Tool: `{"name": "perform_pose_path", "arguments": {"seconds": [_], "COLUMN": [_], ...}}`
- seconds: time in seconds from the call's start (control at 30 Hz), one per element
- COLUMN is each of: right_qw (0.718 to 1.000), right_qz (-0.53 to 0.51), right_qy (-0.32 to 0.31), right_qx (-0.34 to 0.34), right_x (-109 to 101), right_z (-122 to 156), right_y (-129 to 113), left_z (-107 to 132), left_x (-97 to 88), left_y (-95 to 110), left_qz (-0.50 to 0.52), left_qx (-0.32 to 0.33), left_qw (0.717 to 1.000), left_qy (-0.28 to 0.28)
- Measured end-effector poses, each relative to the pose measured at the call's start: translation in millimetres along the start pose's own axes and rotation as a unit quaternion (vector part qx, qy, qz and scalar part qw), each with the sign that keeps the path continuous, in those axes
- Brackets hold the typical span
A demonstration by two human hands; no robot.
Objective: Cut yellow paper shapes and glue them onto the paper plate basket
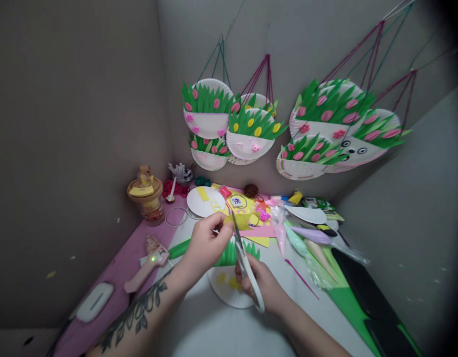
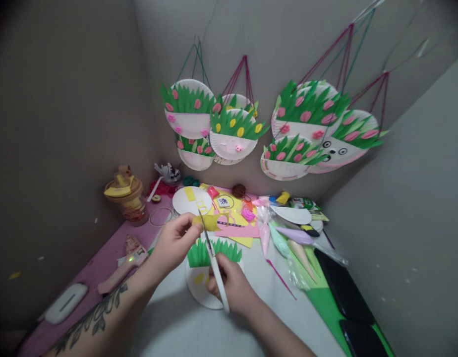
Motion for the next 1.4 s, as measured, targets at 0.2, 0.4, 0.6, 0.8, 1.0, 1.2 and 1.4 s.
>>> {"name": "perform_pose_path", "arguments": {"seconds": [0.2,0.4,0.6,0.8,1.0,1.2,1.4], "right_qw": [1.000,1.000,1.000,1.000,1.000,1.000,1.000], "right_qz": [-0.018,-0.008,0.010,0.013,-0.001,0.003,-0.006], "right_qy": [-0.011,-0.007,0.001,0.002,0.004,0.000,-0.001], "right_qx": [0.003,0.001,-0.008,-0.005,-0.002,0.003,-0.007], "right_x": [0.4,0.3,-0.7,-1.0,-0.1,-0.4,-0.8], "right_z": [0.3,0.3,0.5,0.2,0.0,0.0,0.7], "right_y": [1.8,2.4,0.4,2.4,2.9,2.4,3.7], "left_z": [-0.7,-1.2,-0.5,-0.3,-0.9,-1.5,-1.6], "left_x": [0.1,-0.5,1.4,1.1,-0.7,0.1,-0.5], "left_y": [0.2,0.0,0.0,-0.2,2.7,3.7,3.2], "left_qz": [0.003,-0.011,-0.015,-0.012,-0.022,-0.032,-0.036], "left_qx": [-0.001,-0.002,-0.001,-0.004,-0.013,0.000,0.001], "left_qw": [1.000,1.000,1.000,1.000,1.000,0.999,0.999], "left_qy": [0.001,0.002,-0.008,-0.009,-0.010,-0.021,-0.017]}}
Point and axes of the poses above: each hand's wrist, its own z-axis away from the middle knuckle, its own x-axis out of the palm, y = z × x, the point moved 4 cm from there along -z, towards the middle knuckle, and after that the axes turned 15 degrees about -y, right-handed, at the moved point
